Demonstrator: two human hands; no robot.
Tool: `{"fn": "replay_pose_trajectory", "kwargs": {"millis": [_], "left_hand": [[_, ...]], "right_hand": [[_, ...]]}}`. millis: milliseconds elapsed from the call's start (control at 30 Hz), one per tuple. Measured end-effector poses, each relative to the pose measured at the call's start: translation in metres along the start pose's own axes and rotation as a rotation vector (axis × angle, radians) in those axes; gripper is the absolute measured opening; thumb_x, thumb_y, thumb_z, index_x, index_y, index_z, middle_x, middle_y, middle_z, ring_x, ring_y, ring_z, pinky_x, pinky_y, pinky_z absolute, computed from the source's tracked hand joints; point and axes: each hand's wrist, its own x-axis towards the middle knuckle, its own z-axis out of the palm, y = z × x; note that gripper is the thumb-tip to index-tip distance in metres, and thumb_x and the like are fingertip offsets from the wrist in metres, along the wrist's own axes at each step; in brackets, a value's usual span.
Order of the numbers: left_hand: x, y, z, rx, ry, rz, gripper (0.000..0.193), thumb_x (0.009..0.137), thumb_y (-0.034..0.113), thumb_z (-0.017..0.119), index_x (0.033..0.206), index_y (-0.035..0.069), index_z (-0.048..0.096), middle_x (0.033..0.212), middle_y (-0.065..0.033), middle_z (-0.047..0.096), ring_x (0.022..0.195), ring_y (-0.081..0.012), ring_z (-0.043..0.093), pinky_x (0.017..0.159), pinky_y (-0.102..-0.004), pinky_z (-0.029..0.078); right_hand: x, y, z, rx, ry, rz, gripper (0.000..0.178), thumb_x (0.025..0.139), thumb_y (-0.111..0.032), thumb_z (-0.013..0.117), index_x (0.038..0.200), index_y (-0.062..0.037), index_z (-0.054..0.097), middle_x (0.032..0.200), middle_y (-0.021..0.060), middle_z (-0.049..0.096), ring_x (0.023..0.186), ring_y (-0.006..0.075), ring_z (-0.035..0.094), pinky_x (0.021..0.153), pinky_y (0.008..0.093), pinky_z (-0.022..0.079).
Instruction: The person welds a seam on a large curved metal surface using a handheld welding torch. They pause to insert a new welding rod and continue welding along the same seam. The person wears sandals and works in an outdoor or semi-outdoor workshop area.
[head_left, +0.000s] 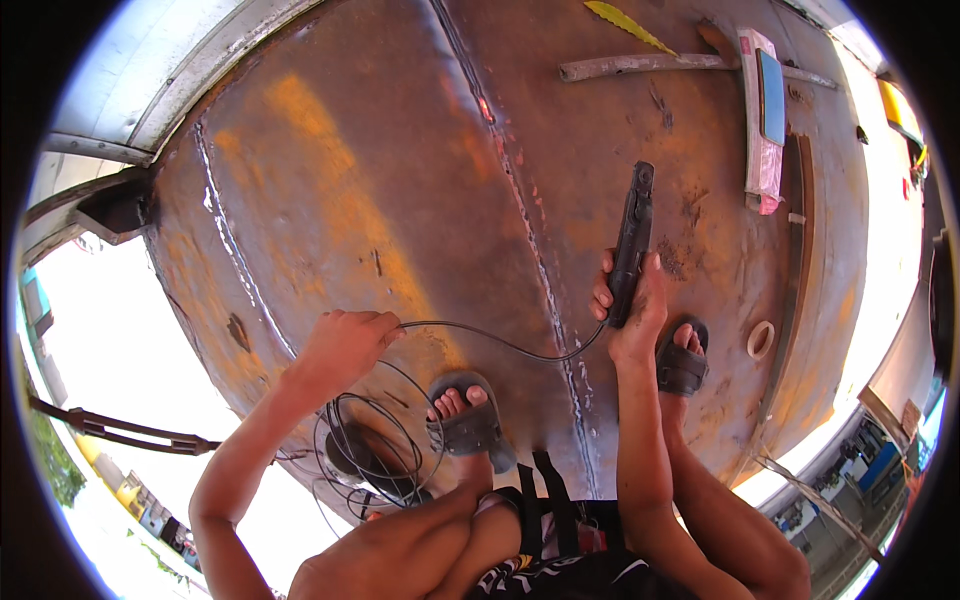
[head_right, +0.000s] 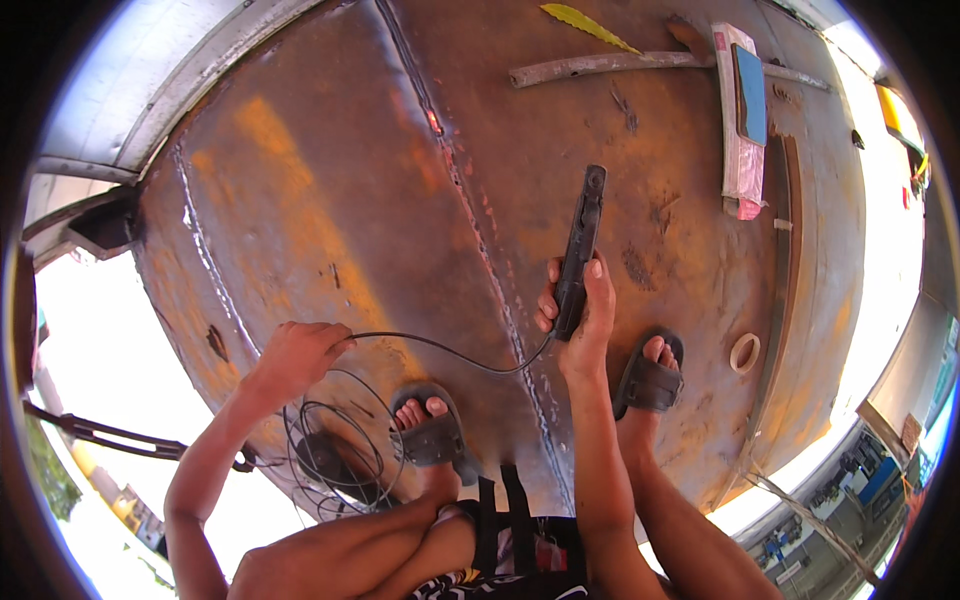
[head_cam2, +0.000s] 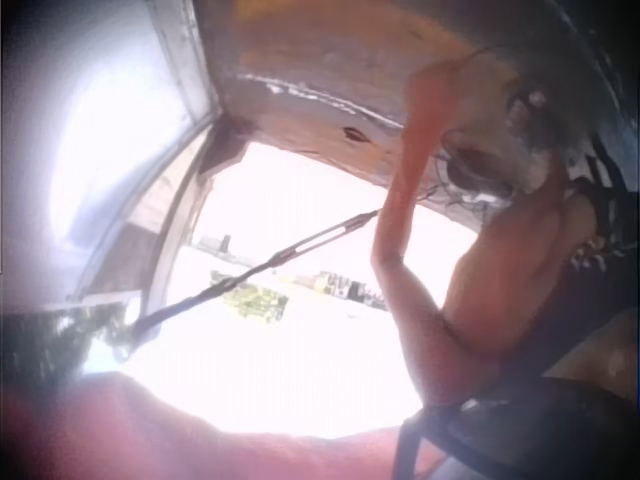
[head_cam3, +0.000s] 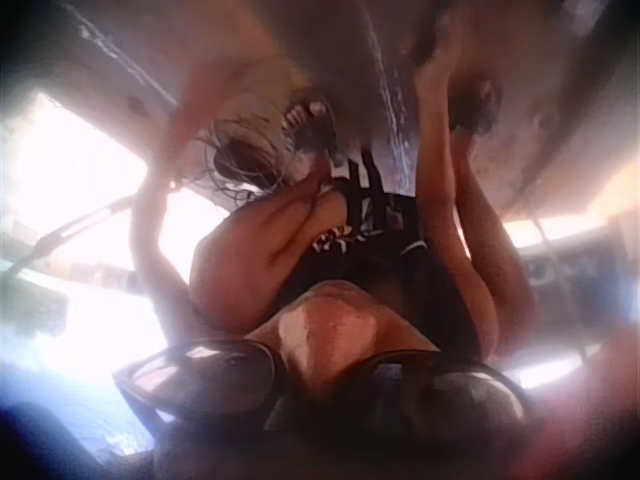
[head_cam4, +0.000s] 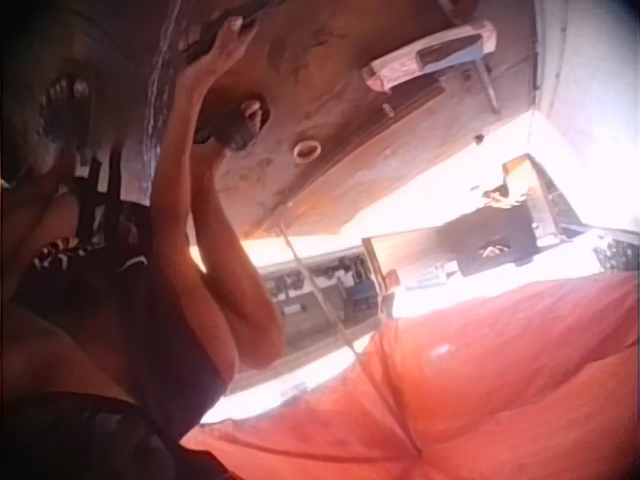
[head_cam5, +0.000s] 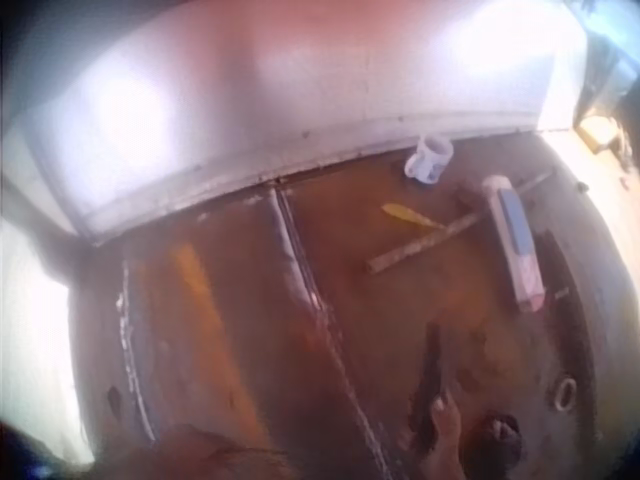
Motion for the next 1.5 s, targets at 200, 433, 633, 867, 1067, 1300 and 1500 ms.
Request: {"fn": "replay_pose_trajectory", "kwargs": {"millis": [200, 433, 633, 867, 1067, 1300, 1500], "left_hand": [[-0.031, 0.028, -0.042, -1.047, -0.379, -0.468, 0.068, 0.108, 0.055, 0.050, 0.146, -0.002, 0.052, 0.115, -0.0178, 0.072, 0.103, -0.0218, 0.072, 0.089, -0.0373, 0.059], [-0.055, 0.049, -0.014, -1.552, -0.450, -0.532, 0.062, 0.112, 0.053, 0.039, 0.140, 0.000, 0.053, 0.114, -0.0139, 0.068, 0.106, -0.0265, 0.070, 0.090, -0.0398, 0.057], [-0.069, 0.082, 0.002, -1.894, -0.068, -0.682, 0.038, 0.115, 0.036, 0.041, 0.100, 0.004, 0.055, 0.075, 0.0018, 0.044, 0.064, -0.0061, 0.044, 0.056, -0.0243, 0.035], [-0.069, 0.073, 0.003, -1.354, 0.081, -0.522, 0.036, 0.115, 0.030, 0.043, 0.093, 0.002, 0.052, 0.067, 0.0061, 0.031, 0.055, -0.0021, 0.028, 0.049, -0.0224, 0.023], [-0.055, 0.052, -0.029, -0.873, -0.118, -0.361, 0.055, 0.114, 0.044, 0.037, 0.135, -0.003, 0.055, 0.104, -0.0125, 0.062, 0.095, -0.0204, 0.062, 0.086, -0.0349, 0.050], [-0.016, 0.049, -0.048, -0.695, 0.108, -0.253, 0.059, 0.112, 0.047, 0.043, 0.146, -0.001, 0.054, 0.137, -0.0229, 0.063, 0.123, -0.0327, 0.062, 0.107, -0.0412, 0.045], [0.006, 0.067, -0.028, -0.725, -0.034, -0.152, 0.054, 0.110, 0.041, 0.053, 0.144, -0.001, 0.055, 0.134, -0.0240, 0.064, 0.123, -0.0356, 0.062, 0.106, -0.0427, 0.046]], "right_hand": [[-0.008, 0.017, 0.006, -0.244, -0.008, -0.158, 0.069, 0.098, -0.037, 0.072, 0.145, -0.0001, 0.037, 0.102, 0.0067, 0.054, 0.063, 0.0100, 0.053, 0.048, 0.0248, 0.043], [0.002, 0.016, 0.008, -0.218, -0.078, -0.346, 0.075, 0.098, -0.051, 0.069, 0.144, -0.0007, 0.037, 0.103, 0.0090, 0.053, 0.063, 0.0107, 0.054, 0.049, 0.0248, 0.044], [0.012, 0.006, 0.004, -0.033, 0.075, -0.284, 0.059, 0.102, -0.057, 0.057, 0.129, -0.0054, 0.048, 0.104, 0.0071, 0.054, 0.065, 0.0122, 0.053, 0.051, 0.0264, 0.042], [0.013, -0.014, -0.012, 0.039, 0.075, -0.076, 0.054, 0.105, -0.059, 0.049, 0.121, -0.0079, 0.054, 0.103, 0.0044, 0.056, 0.069, 0.0119, 0.051, 0.054, 0.0274, 0.039], [0.014, -0.025, -0.027, -0.162, 0.014, -0.139, 0.061, 0.106, -0.059, 0.049, 0.130, -0.0032, 0.052, 0.100, 0.0068, 0.056, 0.064, 0.0116, 0.052, 0.050, 0.0254, 0.040], [0.002, -0.003, -0.013, -0.224, -0.019, -0.099, 0.066, 0.107, -0.055, 0.051, 0.142, 0.0008, 0.046, 0.099, 0.0089, 0.057, 0.063, 0.0118, 0.054, 0.050, 0.0255, 0.044], [0.001, -0.004, 0.001, -0.246, -0.021, -0.127, 0.063, 0.107, -0.054, 0.052, 0.137, 0.0016, 0.049, 0.098, 0.0090, 0.057, 0.064, 0.0128, 0.056, 0.051, 0.0268, 0.045]]}}
